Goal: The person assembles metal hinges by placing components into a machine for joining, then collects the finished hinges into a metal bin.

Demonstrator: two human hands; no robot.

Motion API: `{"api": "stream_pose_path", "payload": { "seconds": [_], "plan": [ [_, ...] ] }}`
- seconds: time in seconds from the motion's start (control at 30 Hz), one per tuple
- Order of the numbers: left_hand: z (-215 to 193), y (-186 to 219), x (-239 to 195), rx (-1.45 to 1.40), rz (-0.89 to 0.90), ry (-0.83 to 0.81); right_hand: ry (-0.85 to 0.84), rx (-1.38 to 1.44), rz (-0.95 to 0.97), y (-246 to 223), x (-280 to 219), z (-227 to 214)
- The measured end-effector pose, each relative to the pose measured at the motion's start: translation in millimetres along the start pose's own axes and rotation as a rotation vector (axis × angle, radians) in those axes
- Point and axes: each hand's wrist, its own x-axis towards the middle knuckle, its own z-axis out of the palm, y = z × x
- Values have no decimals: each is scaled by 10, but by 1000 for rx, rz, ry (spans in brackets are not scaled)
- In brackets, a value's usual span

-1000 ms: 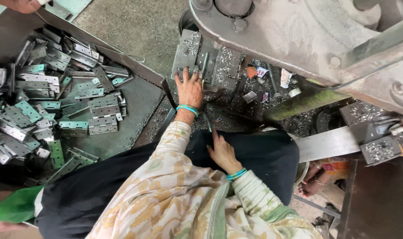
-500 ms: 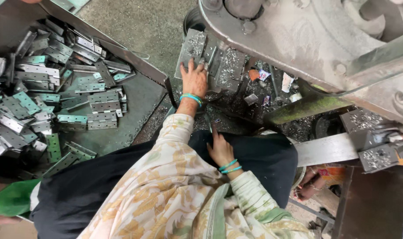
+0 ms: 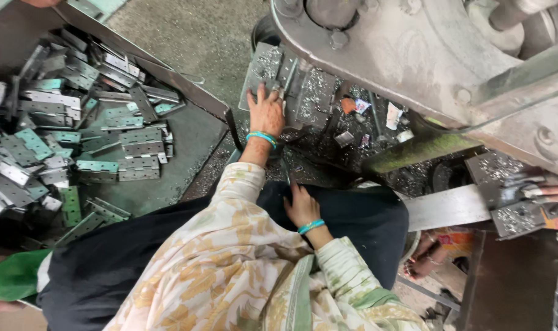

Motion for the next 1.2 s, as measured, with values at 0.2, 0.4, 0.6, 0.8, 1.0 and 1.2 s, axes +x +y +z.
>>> {"api": "stream_pose_path", "payload": {
  "seconds": [0.2, 0.4, 0.6, 0.8, 1.0, 1.2],
  "plan": [
    [99, 107, 200, 62, -7, -63, -73, -110, -49, 2, 272, -313],
    [93, 137, 311, 5, -23, -2, 182, -6, -92, 176, -28, 347],
    [-291, -153, 64, -80, 12, 130, -20, -68, -60, 12, 161, -140],
    [-463, -1441, -917, -47, -245, 355, -9, -203, -148, -470, 281, -995],
    [42, -2517, -1510, 83, -846, 45, -23, -175, -67, -788, 258, -1251],
    [209, -3055, -1831, 135, -1253, 45, -5, -118, -55, -751, 268, -1221]
  ]
}}
